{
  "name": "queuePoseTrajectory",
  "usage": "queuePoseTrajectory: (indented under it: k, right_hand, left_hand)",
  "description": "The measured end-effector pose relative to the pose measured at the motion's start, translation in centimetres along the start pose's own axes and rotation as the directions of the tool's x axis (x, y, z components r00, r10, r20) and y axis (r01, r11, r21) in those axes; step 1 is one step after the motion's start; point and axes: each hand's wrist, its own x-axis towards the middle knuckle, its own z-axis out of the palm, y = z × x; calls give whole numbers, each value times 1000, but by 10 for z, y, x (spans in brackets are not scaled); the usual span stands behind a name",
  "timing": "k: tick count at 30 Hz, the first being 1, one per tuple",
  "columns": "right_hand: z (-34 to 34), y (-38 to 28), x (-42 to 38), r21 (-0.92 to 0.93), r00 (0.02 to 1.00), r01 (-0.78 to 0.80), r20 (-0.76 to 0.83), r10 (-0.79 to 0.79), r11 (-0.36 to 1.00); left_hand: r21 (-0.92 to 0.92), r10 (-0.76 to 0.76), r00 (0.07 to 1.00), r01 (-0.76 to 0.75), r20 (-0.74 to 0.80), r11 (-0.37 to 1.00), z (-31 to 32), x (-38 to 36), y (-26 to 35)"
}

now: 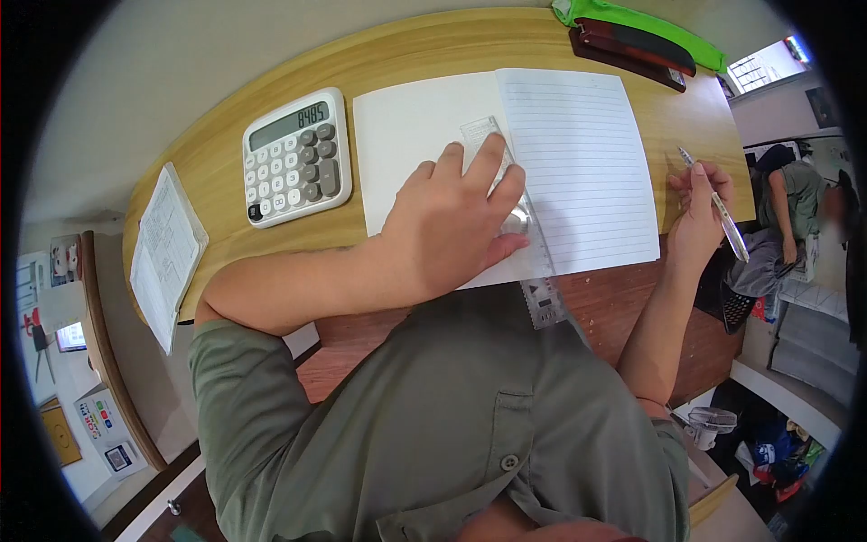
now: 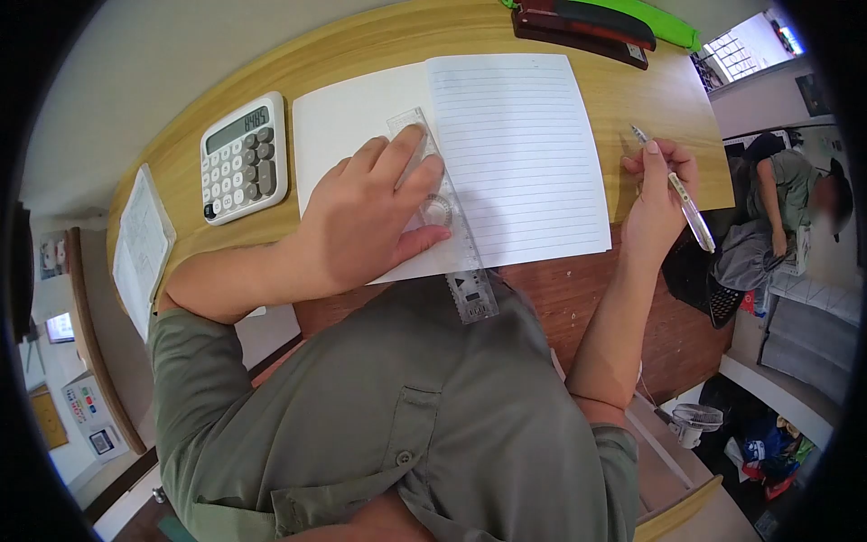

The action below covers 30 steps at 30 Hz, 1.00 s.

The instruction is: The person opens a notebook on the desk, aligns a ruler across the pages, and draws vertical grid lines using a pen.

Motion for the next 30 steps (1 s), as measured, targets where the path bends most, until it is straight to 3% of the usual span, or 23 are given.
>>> queuePoseTrajectory:
  k: [25, 28, 30]
  right_hand:
    - [-5, 6, 0, -40, 1000, -8, -16, 8, 999]
    - [1, 1, 4, 120, 995, 34, -101, -22, 992]
    - [-6, 5, 9, 158, 997, 10, -74, 2, 987]
  left_hand:
    - [-31, 56, 994, -54, 93, 998, 3, -4, -2]
    - [-23, 13, 990, -10, 138, 1000, -2, -1, -2]
    - [-26, 40, 989, -36, 146, 999, -6, 0, -7]
